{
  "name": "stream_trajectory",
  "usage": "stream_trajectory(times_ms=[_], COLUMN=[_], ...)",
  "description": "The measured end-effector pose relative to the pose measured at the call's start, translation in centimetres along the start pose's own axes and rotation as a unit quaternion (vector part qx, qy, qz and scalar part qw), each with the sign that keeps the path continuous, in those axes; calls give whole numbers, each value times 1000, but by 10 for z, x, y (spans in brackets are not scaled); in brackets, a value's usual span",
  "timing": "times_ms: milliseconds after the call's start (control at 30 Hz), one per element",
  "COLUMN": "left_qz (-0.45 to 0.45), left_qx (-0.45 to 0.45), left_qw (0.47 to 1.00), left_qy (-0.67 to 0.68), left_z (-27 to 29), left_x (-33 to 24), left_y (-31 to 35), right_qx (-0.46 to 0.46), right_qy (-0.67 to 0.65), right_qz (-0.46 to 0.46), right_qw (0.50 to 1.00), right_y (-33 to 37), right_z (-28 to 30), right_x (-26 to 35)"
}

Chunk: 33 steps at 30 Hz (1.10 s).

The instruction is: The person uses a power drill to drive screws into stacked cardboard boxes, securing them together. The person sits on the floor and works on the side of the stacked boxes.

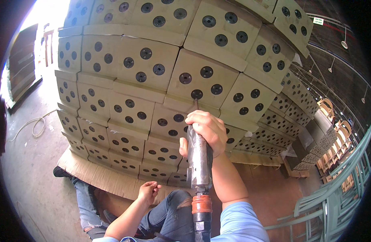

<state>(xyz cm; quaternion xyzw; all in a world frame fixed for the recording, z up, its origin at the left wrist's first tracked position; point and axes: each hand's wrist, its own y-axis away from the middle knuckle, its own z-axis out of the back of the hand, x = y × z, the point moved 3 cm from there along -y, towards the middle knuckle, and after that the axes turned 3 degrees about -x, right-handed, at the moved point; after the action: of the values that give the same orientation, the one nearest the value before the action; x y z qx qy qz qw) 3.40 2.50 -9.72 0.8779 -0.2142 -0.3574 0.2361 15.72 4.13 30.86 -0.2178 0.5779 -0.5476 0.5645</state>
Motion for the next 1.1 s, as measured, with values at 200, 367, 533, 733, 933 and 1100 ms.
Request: stream_trajectory(times_ms=[200, 367, 533, 733, 933, 1100], left_qz=[9, 27, -65, -162, -151, -163], left_qx=[-39, -55, 50, 241, 310, 323], left_qw=[999, 998, 996, 957, 938, 932], left_qy=[4, 5, 19, 1, 36, 18], left_z=[33, 38, -7, -47, -53, -52], left_x=[23, 44, -33, -124, -145, -149], left_y=[-1, -10, 26, 95, 120, 125], right_qx=[-22, -143, -164, -185, -170, -131], right_qy=[-30, -152, -204, -238, -264, -285], right_qz=[-42, -132, -161, -221, -244, -252], right_qw=[998, 969, 952, 928, 917, 916], right_y=[6, 28, 46, 52, 49, 48], right_z=[11, 9, -4, -12, -12, -13], right_x=[38, 92, 127, 156, 167, 170])
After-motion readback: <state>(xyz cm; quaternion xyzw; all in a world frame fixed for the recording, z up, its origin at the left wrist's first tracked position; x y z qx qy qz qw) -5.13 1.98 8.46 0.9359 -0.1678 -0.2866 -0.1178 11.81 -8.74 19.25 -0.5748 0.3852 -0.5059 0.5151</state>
